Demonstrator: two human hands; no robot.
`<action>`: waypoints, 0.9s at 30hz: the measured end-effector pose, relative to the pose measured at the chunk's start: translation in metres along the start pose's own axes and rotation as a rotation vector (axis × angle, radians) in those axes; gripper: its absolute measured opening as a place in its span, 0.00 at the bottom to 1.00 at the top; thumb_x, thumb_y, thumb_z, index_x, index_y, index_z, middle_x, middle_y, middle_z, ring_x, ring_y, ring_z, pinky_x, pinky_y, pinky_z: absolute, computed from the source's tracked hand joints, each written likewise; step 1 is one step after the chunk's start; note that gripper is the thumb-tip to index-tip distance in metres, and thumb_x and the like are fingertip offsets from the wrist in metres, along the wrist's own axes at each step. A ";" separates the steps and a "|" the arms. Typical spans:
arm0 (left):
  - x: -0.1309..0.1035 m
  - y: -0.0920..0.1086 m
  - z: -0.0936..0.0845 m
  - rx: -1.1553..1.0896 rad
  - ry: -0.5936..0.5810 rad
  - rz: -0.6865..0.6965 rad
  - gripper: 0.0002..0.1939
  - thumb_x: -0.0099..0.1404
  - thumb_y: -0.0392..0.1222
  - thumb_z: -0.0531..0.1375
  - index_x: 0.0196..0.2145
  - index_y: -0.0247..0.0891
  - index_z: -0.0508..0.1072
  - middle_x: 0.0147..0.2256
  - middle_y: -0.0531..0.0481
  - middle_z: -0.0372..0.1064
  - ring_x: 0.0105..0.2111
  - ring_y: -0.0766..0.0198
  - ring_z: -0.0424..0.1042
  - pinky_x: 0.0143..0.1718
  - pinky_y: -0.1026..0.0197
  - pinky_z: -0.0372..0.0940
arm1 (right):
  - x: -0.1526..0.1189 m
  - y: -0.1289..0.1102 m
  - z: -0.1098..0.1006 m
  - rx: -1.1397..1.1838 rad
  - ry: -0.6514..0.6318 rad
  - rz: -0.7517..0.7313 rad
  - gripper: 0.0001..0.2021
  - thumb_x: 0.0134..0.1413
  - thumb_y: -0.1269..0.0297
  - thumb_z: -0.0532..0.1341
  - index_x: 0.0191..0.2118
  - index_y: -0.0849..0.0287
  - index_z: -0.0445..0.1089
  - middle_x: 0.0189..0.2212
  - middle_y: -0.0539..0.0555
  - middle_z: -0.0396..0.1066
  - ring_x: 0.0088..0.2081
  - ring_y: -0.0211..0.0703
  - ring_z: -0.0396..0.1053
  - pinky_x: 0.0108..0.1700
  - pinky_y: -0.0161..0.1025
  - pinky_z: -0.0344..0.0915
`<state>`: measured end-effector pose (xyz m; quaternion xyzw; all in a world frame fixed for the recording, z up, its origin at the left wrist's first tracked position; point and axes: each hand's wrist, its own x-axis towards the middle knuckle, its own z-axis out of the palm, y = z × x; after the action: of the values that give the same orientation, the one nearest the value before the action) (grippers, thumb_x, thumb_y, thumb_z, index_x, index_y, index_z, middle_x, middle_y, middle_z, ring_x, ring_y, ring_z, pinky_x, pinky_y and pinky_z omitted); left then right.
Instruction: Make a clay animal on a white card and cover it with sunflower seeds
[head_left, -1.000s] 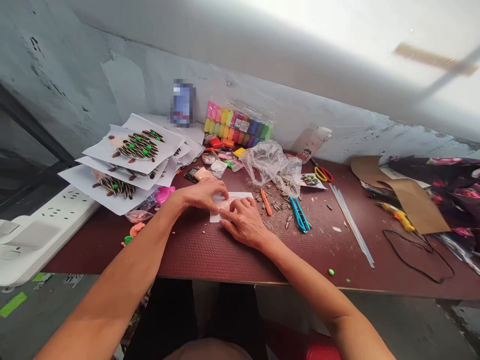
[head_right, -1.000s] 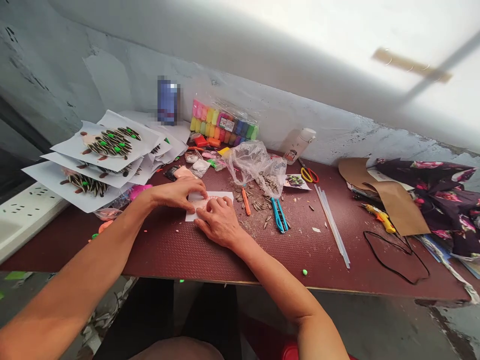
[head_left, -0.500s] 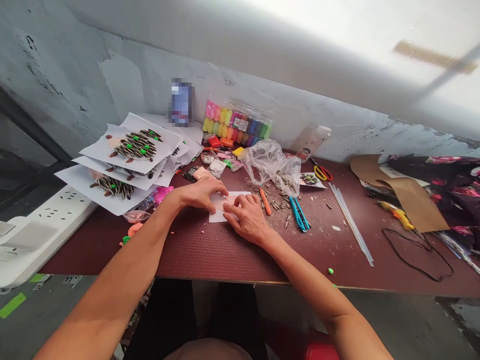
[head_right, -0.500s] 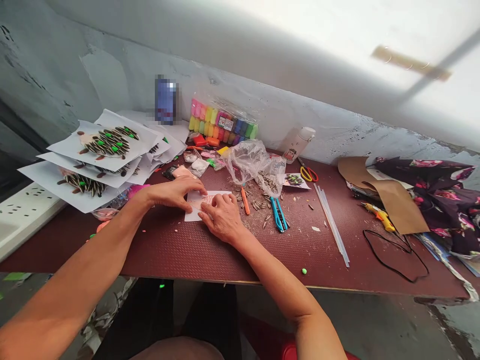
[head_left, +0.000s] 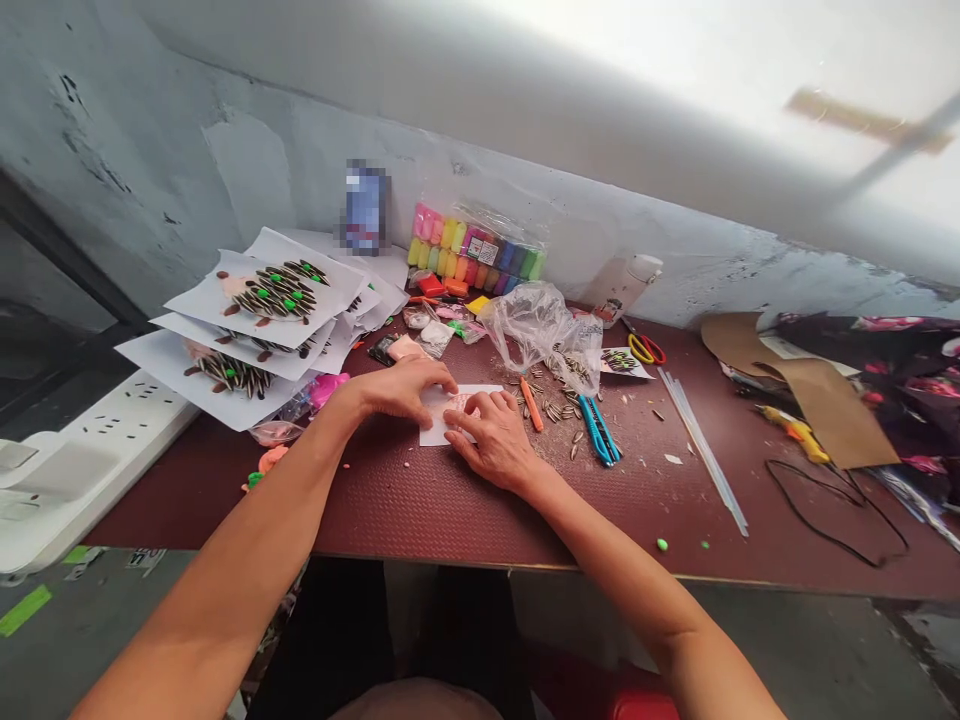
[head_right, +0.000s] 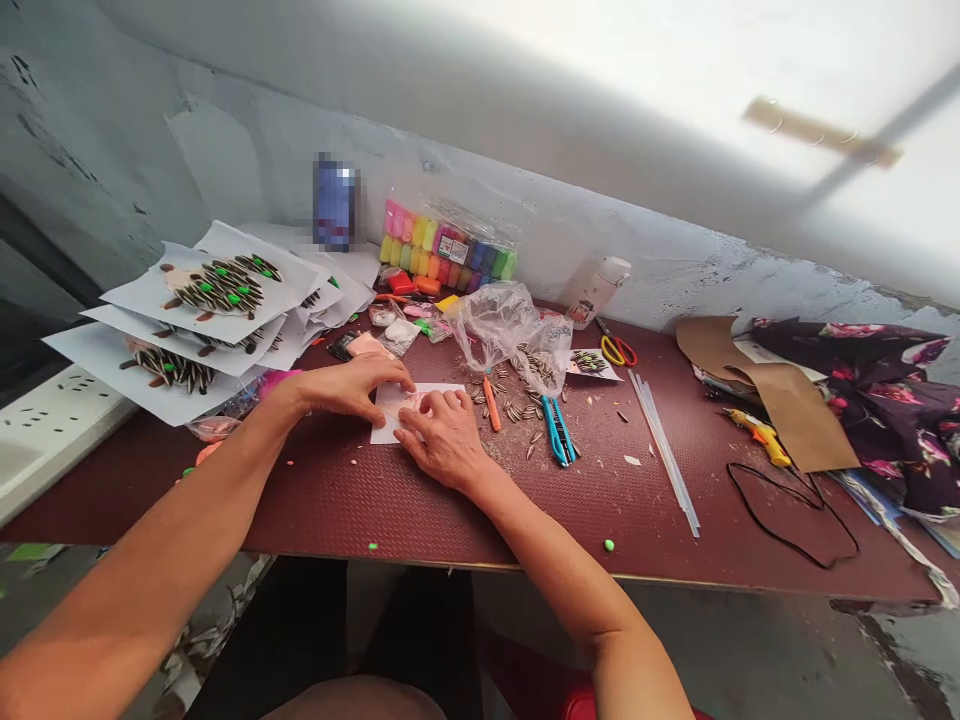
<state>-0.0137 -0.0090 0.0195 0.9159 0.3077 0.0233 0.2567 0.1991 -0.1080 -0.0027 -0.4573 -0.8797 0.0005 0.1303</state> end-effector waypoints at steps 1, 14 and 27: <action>0.000 0.000 0.000 0.003 -0.002 0.003 0.27 0.52 0.43 0.66 0.51 0.41 0.73 0.53 0.46 0.71 0.56 0.51 0.66 0.59 0.54 0.57 | 0.000 0.000 0.000 0.008 0.009 0.004 0.17 0.69 0.53 0.55 0.55 0.52 0.74 0.45 0.57 0.69 0.45 0.49 0.59 0.54 0.48 0.50; 0.000 -0.005 0.001 -0.016 -0.016 0.031 0.28 0.51 0.44 0.66 0.51 0.40 0.73 0.52 0.46 0.71 0.53 0.52 0.68 0.56 0.55 0.60 | -0.002 0.004 -0.001 0.035 0.057 -0.056 0.14 0.69 0.56 0.56 0.50 0.52 0.77 0.42 0.56 0.69 0.43 0.46 0.60 0.54 0.48 0.50; -0.001 -0.005 0.001 -0.003 -0.011 0.034 0.27 0.51 0.44 0.66 0.51 0.41 0.73 0.52 0.46 0.71 0.54 0.50 0.67 0.57 0.54 0.59 | -0.002 0.004 -0.001 -0.009 0.007 -0.150 0.14 0.68 0.54 0.57 0.47 0.51 0.77 0.42 0.56 0.69 0.43 0.47 0.59 0.54 0.48 0.49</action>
<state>-0.0170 -0.0062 0.0160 0.9207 0.2908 0.0233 0.2591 0.2032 -0.1075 -0.0025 -0.3905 -0.9111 -0.0150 0.1309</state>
